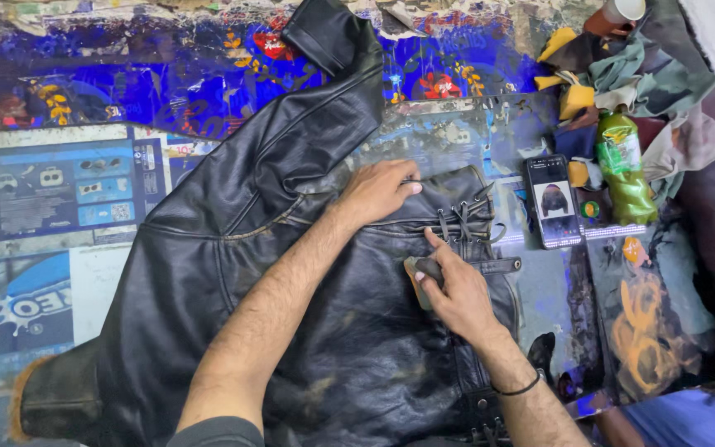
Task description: The person scrubs a black leather jacket with a sponge on a cluttered workbench. They repeatedly rub the front panels, laces, and sleeves, occasionally dipping the sponge into a small container of liquid. The jacket remains on the table throughout the clip.
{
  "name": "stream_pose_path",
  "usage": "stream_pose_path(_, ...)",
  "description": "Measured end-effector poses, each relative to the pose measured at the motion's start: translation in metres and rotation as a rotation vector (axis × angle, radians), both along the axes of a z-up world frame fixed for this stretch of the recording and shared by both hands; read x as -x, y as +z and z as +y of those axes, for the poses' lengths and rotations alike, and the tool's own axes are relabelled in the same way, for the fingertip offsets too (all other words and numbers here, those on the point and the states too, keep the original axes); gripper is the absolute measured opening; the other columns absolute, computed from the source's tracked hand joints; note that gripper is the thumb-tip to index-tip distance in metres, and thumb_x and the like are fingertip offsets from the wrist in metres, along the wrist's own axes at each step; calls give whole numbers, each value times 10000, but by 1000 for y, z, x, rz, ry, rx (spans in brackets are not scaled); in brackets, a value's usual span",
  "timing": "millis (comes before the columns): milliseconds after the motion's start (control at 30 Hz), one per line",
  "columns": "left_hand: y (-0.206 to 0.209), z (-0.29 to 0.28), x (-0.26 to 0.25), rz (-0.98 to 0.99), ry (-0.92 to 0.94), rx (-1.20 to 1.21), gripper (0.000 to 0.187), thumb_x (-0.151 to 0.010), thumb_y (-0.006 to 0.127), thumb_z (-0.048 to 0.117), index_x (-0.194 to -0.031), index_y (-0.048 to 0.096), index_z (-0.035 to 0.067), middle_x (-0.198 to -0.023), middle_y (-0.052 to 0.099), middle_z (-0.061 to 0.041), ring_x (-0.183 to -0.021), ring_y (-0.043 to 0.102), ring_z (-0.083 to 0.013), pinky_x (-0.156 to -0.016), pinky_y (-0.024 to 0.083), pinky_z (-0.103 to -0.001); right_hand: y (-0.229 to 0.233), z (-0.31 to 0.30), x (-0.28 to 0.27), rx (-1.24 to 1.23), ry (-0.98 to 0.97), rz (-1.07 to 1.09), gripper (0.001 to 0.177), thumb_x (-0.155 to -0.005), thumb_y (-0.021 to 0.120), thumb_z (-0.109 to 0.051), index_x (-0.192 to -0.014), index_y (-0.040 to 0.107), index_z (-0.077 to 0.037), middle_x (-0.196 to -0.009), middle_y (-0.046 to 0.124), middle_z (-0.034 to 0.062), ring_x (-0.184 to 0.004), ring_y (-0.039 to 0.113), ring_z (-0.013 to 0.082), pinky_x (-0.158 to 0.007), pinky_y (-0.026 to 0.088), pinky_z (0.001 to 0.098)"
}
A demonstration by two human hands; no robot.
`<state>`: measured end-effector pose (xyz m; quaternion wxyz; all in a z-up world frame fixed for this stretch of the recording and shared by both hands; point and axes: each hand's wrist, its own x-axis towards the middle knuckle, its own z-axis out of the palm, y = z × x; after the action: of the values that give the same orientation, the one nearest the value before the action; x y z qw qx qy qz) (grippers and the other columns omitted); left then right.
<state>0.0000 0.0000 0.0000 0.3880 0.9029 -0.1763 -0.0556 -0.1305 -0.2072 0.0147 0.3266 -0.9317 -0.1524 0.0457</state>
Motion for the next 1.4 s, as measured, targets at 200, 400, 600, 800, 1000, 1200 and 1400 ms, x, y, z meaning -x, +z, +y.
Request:
stream_pose_path(200, -12, -14, 7, -610, -142, -202, 383, -764, 766, 412, -961, 684, 93, -987, 634, -81, -1005, 634, -279, -820, 516, -453, 8, 1, -2, 7, 9, -8, 286, -862, 674, -214, -1043, 580, -13, -1524, 548, 157, -1012, 686, 383, -827, 531, 444)
stream_pose_path(400, -7, -22, 4, -727, -104, -161, 231, -900, 736, 327, -936, 639, 120, -911, 623, -32, -904, 680, -248, -736, 542, -415, -11, -8, -16, 17, 9, 113, 634, -911, 704, -211, -1471, 480, -15, -1306, 650, 180, -1107, 683, 371, -928, 515, 435)
stream_pose_path(600, 0, -20, 3, -589, -75, -66, 268, -879, 748, 344, -939, 640, 106, -888, 639, -56, -858, 706, -284, -676, 530, -429, -39, -15, -31, -617, -273, 522, 162, -908, 604, -108, -1038, 583, -13, -1592, 550, -52, -728, 597, 119, -525, 463, 306)
stream_pose_path(800, 2, -18, -18, -317, -109, 30, 276, -808, 794, 365, -902, 712, 120, -883, 732, -46, -898, 709, -306, -730, 526, -472, -34, -12, -13, -894, -425, 315, 152, -963, 658, -144, -1074, 591, -64, -955, 684, 93, -670, 645, 70, -475, 463, 228)
stream_pose_path(1000, 2, -18, -26, -276, -137, -4, 314, -776, 817, 390, -897, 715, 119, -899, 745, -46, -915, 715, -293, -750, 527, -467, -25, 18, -28, -458, -434, -181, 170, -952, 740, -153, -1034, 675, -18, -884, 718, 46, -759, 644, 101, -665, 532, 278)
stream_pose_path(1200, 3, -19, -29, -270, -133, -27, 318, -752, 827, 409, -857, 731, 126, -874, 745, -58, -893, 715, -309, -746, 519, -476, -25, 48, -43, -202, -418, -370, 119, -902, 766, -82, -973, 702, -11, -868, 692, 89, -789, 658, 145, -721, 524, 329)
stream_pose_path(1400, 1, -16, -35, -250, -178, -13, 321, -742, 846, 405, -863, 735, 129, -842, 737, -72, -867, 710, -322, -729, 515, -479, -27, 63, -43, -439, -273, -26, 149, -865, 713, -120, -974, 716, -19, -854, 726, 99, -735, 644, 153, -612, 498, 332)
